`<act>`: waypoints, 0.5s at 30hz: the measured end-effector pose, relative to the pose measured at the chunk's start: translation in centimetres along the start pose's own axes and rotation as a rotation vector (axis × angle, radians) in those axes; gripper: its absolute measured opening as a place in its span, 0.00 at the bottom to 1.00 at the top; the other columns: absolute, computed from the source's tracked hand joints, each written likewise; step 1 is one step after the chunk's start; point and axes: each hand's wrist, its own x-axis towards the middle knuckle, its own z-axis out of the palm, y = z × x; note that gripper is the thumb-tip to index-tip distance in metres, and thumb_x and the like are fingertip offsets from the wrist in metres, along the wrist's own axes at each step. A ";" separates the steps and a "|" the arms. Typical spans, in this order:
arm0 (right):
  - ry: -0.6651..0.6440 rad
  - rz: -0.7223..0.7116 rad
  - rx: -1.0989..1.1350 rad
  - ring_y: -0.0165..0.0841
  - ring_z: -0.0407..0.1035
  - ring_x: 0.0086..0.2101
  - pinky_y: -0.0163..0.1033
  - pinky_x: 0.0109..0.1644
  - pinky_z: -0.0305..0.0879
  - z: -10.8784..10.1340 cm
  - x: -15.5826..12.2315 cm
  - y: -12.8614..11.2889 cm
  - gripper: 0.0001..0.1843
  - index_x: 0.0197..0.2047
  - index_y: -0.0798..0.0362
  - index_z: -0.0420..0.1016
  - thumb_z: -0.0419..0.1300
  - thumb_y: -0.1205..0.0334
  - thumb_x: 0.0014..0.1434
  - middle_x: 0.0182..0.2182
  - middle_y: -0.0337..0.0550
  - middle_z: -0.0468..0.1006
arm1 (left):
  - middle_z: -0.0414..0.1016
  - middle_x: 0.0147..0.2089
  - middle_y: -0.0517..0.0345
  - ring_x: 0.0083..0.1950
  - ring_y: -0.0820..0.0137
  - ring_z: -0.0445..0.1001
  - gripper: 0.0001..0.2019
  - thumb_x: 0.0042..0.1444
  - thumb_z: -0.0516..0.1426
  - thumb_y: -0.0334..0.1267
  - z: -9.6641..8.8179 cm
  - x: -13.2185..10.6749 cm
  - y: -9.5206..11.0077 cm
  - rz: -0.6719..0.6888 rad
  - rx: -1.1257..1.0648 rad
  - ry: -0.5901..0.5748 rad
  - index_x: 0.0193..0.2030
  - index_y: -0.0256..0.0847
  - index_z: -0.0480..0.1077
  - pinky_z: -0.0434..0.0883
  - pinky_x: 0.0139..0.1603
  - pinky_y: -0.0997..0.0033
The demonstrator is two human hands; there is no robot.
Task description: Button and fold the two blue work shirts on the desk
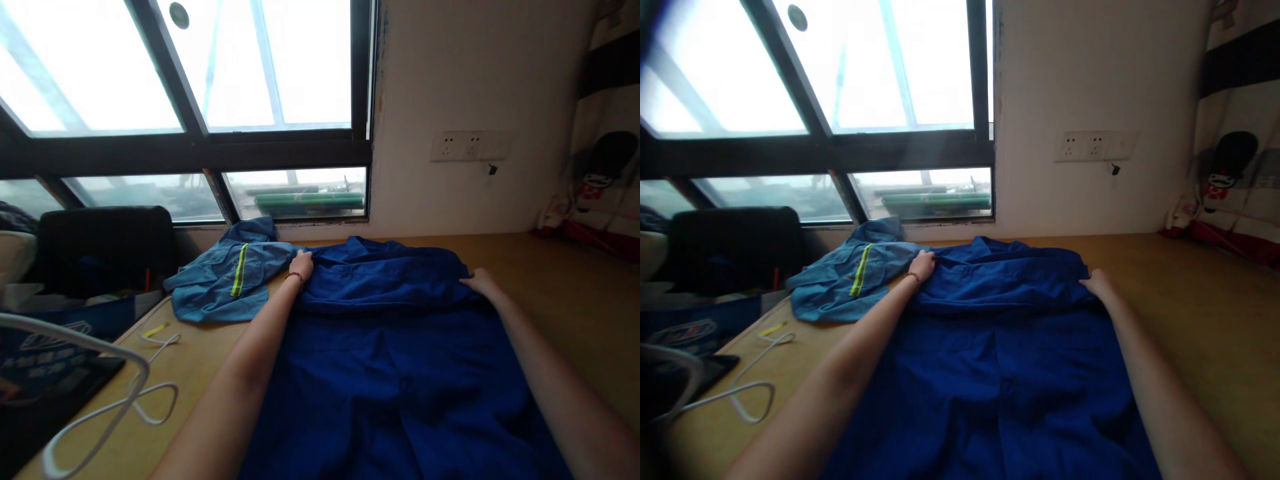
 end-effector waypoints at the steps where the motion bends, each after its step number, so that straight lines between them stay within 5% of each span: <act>1: 0.052 -0.023 -0.043 0.43 0.70 0.32 0.44 0.33 0.64 0.1 -0.2 -0.1 0.10 0.22 0.54 0.73 0.62 0.56 0.44 0.22 0.48 0.73 | 0.65 0.47 0.43 0.47 0.62 0.68 0.16 0.57 0.43 0.36 -0.3 0.4 -0.4 -0.032 -0.011 0.014 0.45 0.36 0.66 0.64 0.45 0.67; 7: 0.359 0.011 -0.176 0.47 0.67 0.39 0.51 0.38 0.62 -0.8 -3.1 -2.7 0.12 0.35 0.57 0.75 0.53 0.61 0.52 0.33 0.59 0.73 | 0.62 0.53 0.39 0.52 0.63 0.64 0.20 0.56 0.47 0.40 -0.9 -0.4 0.3 -0.096 -0.076 0.052 0.53 0.31 0.58 0.62 0.49 0.71; 10: 0.484 -0.266 -0.123 0.46 0.61 0.47 0.52 0.47 0.57 -0.8 -5.0 -5.4 0.19 0.48 0.58 0.68 0.51 0.60 0.54 0.45 0.58 0.69 | 0.46 0.62 0.37 0.61 0.58 0.52 0.28 0.54 0.50 0.46 -0.3 -3.8 2.1 0.138 -0.088 0.152 0.59 0.35 0.50 0.56 0.55 0.62; 13: 0.345 -0.598 -0.026 0.43 0.52 0.53 0.52 0.55 0.49 0.7 -6.4 -7.3 0.24 0.55 0.49 0.61 0.50 0.54 0.55 0.54 0.47 0.62 | 0.45 0.64 0.52 0.64 0.57 0.42 0.25 0.55 0.45 0.51 0.5 -7.5 2.1 0.443 -0.044 0.048 0.59 0.48 0.52 0.44 0.59 0.51; 15: 0.210 -0.598 -0.007 0.45 0.48 0.55 0.57 0.56 0.44 2.2 -6.7 -7.0 0.24 0.54 0.44 0.61 0.51 0.50 0.54 0.56 0.40 0.60 | 0.46 0.64 0.56 0.64 0.56 0.40 0.26 0.55 0.42 0.55 1.1 -9.0 0.7 0.453 -0.018 -0.082 0.59 0.52 0.51 0.40 0.59 0.46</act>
